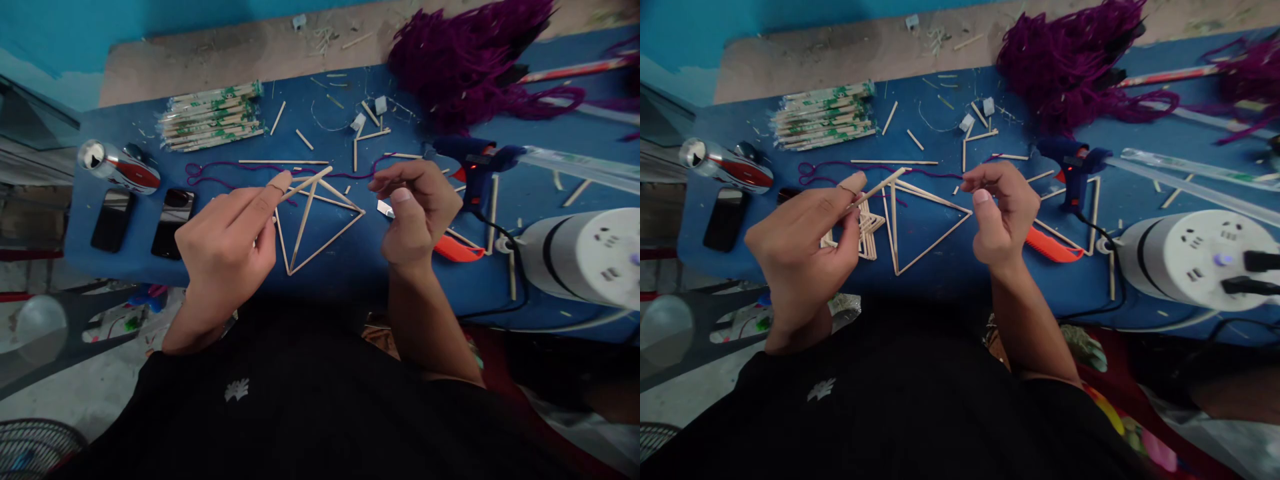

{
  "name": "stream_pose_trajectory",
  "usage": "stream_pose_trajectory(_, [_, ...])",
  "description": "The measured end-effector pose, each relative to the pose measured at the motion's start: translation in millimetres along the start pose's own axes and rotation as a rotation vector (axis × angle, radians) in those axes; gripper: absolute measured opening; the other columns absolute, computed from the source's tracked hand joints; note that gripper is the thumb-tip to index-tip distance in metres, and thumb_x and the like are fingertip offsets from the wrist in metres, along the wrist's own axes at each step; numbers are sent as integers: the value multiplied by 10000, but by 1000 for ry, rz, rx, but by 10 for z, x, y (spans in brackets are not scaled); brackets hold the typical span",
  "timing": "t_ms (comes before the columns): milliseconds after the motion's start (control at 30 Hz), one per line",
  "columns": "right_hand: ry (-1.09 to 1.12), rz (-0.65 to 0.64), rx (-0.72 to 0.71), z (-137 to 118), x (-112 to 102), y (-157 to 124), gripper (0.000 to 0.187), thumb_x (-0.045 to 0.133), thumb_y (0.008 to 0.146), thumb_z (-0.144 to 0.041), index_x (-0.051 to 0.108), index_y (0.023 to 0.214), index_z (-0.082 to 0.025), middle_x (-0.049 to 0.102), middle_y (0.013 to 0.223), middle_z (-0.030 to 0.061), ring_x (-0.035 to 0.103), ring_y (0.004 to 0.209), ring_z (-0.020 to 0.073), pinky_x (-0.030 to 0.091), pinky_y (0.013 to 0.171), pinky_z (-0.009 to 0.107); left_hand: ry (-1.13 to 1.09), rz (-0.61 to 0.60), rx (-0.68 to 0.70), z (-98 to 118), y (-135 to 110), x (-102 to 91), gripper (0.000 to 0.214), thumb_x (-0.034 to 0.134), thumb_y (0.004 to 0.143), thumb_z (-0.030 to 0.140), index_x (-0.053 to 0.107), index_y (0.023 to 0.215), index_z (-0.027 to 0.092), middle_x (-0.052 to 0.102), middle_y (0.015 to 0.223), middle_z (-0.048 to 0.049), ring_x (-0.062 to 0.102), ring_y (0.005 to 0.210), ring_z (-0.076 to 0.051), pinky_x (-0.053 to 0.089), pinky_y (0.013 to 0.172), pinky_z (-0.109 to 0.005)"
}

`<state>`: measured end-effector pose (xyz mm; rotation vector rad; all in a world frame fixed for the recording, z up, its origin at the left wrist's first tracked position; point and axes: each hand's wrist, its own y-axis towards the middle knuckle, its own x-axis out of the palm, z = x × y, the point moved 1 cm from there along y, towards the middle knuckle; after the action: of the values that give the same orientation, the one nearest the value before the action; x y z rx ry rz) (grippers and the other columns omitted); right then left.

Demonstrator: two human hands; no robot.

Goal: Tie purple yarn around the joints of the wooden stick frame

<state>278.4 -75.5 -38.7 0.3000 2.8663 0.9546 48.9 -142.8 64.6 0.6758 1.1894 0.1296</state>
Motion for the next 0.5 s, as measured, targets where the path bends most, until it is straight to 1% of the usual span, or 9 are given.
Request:
stream_pose_trajectory(133, [-46,-33,-20,-9,6,-19,304,590,1004,-511,729,1018,-242,688,868,27,675,784,176,512,706,350,9,-1,-4,-1,6,-15,471,618,949,45,741,1344,269,815,1112,-18,780,993,-210,635,929,-357])
stream_pose_trajectory(267, [-105,-49,-40,-32,20,-17,253,610,998,-442,730,976,-221,694,839,17,668,773,162,493,705,340,13,37,10,-16,8,-31,466,648,933,51,733,1350,240,823,1109,-33,791,958,-221,638,861,-366])
stream_pose_trajectory(400, [-130,-35,-53,-37,21,-5,218,592,1010,-381,726,969,-213,696,836,14,659,762,148,499,704,331,9,52,11,-39,-12,-35,528,643,925,27,717,1371,301,824,1096,-5,787,916,-202,644,841,-359])
stream_pose_trajectory(500, [-139,-30,-44,-31,22,-7,187,591,993,-327,731,965,-206,706,843,15,662,769,143,502,712,322,-4,76,8,-50,-42,-45,511,649,918,30,719,1368,262,824,1066,-15,786,891,-202,640,818,-351])
